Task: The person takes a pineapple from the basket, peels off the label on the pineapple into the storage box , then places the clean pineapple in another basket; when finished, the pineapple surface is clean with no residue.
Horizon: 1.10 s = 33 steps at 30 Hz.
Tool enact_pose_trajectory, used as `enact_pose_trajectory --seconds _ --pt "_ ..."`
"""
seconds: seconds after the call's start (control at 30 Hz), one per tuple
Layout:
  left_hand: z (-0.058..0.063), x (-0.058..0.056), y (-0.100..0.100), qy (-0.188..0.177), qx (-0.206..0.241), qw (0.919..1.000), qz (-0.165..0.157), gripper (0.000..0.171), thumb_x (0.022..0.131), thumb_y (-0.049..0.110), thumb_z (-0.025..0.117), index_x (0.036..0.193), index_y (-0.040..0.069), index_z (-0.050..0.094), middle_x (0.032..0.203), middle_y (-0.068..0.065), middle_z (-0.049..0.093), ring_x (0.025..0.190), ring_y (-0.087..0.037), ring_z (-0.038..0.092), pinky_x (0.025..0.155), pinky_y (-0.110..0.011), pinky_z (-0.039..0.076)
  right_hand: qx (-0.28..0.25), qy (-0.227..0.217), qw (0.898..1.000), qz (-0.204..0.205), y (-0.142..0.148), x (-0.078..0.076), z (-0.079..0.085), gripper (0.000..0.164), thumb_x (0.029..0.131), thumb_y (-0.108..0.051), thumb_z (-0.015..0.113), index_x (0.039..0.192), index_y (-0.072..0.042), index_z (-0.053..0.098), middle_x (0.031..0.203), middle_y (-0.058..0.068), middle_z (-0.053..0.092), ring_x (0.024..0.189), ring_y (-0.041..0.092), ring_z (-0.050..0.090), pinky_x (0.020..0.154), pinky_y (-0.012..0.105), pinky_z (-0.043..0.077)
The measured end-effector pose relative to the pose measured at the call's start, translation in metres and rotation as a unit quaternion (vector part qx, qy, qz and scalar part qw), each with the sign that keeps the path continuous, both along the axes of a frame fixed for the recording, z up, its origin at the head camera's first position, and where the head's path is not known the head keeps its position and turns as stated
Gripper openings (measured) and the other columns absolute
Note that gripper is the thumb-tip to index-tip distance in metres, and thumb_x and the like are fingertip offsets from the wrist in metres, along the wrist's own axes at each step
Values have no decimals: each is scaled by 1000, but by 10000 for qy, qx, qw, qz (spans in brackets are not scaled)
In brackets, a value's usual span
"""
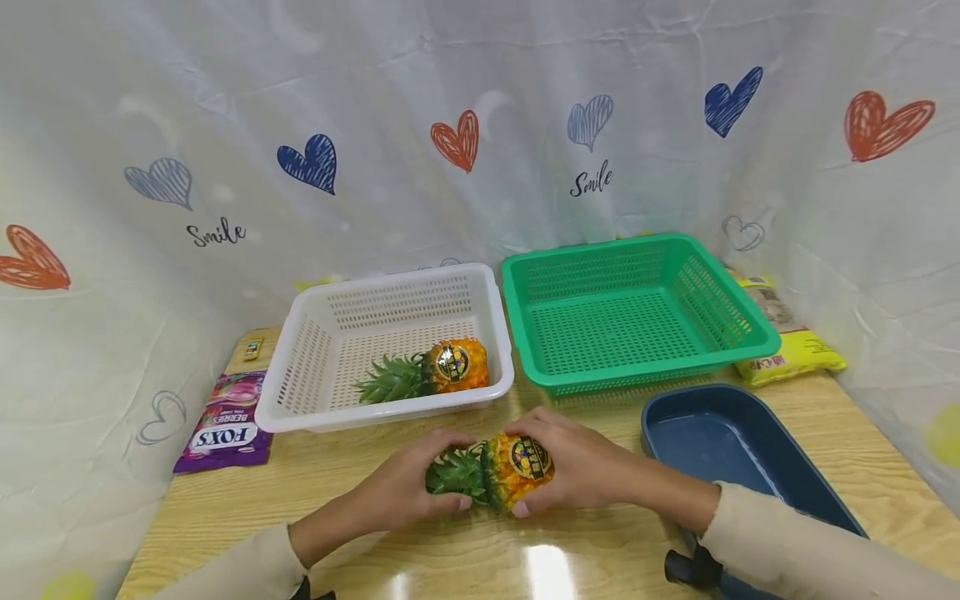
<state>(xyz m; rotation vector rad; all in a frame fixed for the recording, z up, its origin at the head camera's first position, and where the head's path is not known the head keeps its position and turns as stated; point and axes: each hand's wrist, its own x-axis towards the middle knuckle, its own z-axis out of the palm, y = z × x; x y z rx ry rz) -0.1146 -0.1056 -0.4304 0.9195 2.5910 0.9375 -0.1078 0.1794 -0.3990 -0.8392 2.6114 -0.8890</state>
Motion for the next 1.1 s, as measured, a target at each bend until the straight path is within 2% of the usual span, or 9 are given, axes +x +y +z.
enact_pose_trajectory --seconds 0.07,0.17,0.27,0.43,0.6,0.73,1.1 --pt "-1 0 0 -7 17 10000 19 67 85 41 80 144 26 51 137 9 56 125 -14 55 102 -42 49 -196 -60 9998 73 4 -1 2 76 78 -59 80 139 -22 56 136 0 53 113 21 59 84 35 55" --pt "-1 -1 0 -15 18 10000 20 66 86 41 80 143 25 52 137 8 56 125 -14 55 102 -42 49 -553 -213 9982 13 10 -3 7 60 86 -53 75 134 -21 60 134 1 54 116 24 58 79 29 55" --pt "-1 -2 0 -71 -10 10000 28 66 86 42 79 143 25 52 138 8 56 125 -14 55 102 -42 49 -845 -345 9957 -170 15 -6 10 44 92 -46 72 126 -19 64 127 3 58 112 23 59 73 27 57" --pt "0 -2 -1 -188 -41 9998 39 66 86 43 79 143 26 52 137 8 56 124 -14 55 102 -42 49 -889 -229 9954 -258 18 -13 9 28 98 -37 66 118 -17 70 111 0 64 91 8 59 66 26 55" --pt "0 -3 -1 -153 -77 9998 -28 66 87 43 78 143 25 51 135 7 56 123 -13 55 101 -41 49 -988 -144 9950 -56 17 -18 6 20 99 -30 66 113 -18 74 104 -4 67 84 4 60 67 27 54" --pt "1 -3 -1 -50 -71 9999 -107 64 86 43 79 142 24 52 134 5 58 122 -14 56 101 -41 49 -932 -119 9955 109 18 -21 7 20 99 -29 66 112 -16 75 104 -3 68 83 4 60 70 28 52" --pt "2 -3 0 -8 -32 9999 -166 63 87 42 79 141 23 53 134 3 58 124 -15 55 102 -42 48 -840 -592 9945 188 18 -26 11 19 97 -32 68 106 -16 74 102 -1 66 79 6 60 65 27 51"
